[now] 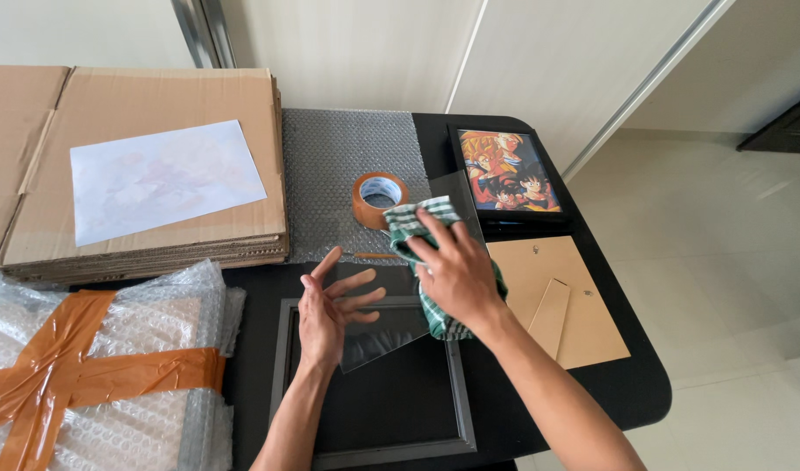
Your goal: The person removes the back and glass from a picture frame and wipes both sides of the glass and the backboard with a cloth.
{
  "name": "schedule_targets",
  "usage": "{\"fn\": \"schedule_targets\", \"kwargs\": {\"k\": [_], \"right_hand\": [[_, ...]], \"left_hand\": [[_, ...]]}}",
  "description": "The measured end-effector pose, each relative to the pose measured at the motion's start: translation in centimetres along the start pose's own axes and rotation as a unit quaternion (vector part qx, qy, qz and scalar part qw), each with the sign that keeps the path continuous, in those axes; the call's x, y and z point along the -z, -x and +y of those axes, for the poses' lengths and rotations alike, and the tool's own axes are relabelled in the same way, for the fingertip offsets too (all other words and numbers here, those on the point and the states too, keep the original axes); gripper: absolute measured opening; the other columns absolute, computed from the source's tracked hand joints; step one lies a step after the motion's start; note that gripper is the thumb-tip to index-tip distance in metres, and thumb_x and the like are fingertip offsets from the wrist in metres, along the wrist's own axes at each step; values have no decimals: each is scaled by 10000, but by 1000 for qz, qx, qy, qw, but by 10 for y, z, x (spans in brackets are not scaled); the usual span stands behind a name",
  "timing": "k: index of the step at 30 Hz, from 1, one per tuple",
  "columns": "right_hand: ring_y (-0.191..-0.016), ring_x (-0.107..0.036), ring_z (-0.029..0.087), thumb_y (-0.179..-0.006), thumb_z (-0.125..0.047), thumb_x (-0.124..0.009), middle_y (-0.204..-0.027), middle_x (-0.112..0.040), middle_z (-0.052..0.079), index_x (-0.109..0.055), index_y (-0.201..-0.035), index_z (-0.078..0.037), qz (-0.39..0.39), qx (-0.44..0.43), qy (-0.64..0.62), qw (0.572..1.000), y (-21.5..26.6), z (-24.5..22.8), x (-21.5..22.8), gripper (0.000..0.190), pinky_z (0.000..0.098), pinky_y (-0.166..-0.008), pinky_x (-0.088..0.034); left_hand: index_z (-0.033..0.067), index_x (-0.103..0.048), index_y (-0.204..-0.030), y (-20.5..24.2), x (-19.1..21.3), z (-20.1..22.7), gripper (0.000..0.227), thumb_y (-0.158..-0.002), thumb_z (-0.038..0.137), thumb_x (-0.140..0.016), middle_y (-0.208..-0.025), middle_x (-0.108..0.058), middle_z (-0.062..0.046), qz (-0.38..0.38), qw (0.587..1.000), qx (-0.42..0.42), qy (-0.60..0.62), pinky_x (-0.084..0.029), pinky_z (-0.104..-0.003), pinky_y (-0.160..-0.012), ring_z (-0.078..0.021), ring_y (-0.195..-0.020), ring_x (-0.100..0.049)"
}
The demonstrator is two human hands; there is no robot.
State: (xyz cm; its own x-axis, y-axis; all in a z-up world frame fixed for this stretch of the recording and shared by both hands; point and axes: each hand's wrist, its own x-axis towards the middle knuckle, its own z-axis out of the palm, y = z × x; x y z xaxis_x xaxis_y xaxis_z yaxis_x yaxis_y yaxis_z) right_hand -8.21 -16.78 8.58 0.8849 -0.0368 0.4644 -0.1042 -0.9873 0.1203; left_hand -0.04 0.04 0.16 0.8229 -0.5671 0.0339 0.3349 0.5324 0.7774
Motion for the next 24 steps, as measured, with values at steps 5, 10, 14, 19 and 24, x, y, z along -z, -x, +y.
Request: {"fn": "schedule_targets", "kwargs": {"k": [5, 10, 14, 19, 24], "right_hand": [[-940, -567, 319, -805, -89, -607, -1277, -536, 142, -646, -1140, -87, 26, -139, 6, 990, -6, 41, -4, 337, 381, -635, -560], [-922, -561, 300, -801, -90, -589, -1255, -545, 121, -653, -1122, -141, 28, -58, -14, 998, -15, -16, -16, 331, 361, -635, -544], [-830, -556, 273, -771, -142, -570, -1223, -559, 67, -676, -1012, -174, 92, 58, 8, 994, -19, -62, -21, 265, 336, -560, -535], [-808, -548, 262, -777, -165, -561, -1214, -571, 53, -684, -977, -188, 86, 94, -39, 991, -11, -79, -17, 236, 337, -538, -527], [-823, -553, 240, -794, -190, -558, -1202, -578, 20, -687, -890, -181, 78, 113, -58, 989, 5, -73, -11, 161, 312, -540, -516]], "left_hand": [[71, -368, -1404, 6, -11, 10, 707, -923, 550, -170, -1051, -652, -312, -9, 999, 2, -46, -610, -412, -539, -427, -847, -681], [66, -388, -1394, 7, -13, 3, 704, -924, 552, -191, -1023, -664, -304, -7, 999, 26, -42, -602, -423, -517, -433, -819, -685], [63, -417, -1373, -11, 18, -40, 685, -938, 560, -234, -948, -676, -278, 4, 999, 30, -19, -591, -443, -456, -427, -721, -693], [9, -540, -1231, -15, 32, -47, 710, -945, 591, -248, -1025, -655, -282, 122, 988, 33, -94, -570, -486, -637, -390, -835, -676], [-48, -519, -1253, -11, 27, -16, 695, -970, 542, -286, -974, -654, -272, 140, 988, -6, -70, -591, -460, -552, -372, -783, -683]]}}
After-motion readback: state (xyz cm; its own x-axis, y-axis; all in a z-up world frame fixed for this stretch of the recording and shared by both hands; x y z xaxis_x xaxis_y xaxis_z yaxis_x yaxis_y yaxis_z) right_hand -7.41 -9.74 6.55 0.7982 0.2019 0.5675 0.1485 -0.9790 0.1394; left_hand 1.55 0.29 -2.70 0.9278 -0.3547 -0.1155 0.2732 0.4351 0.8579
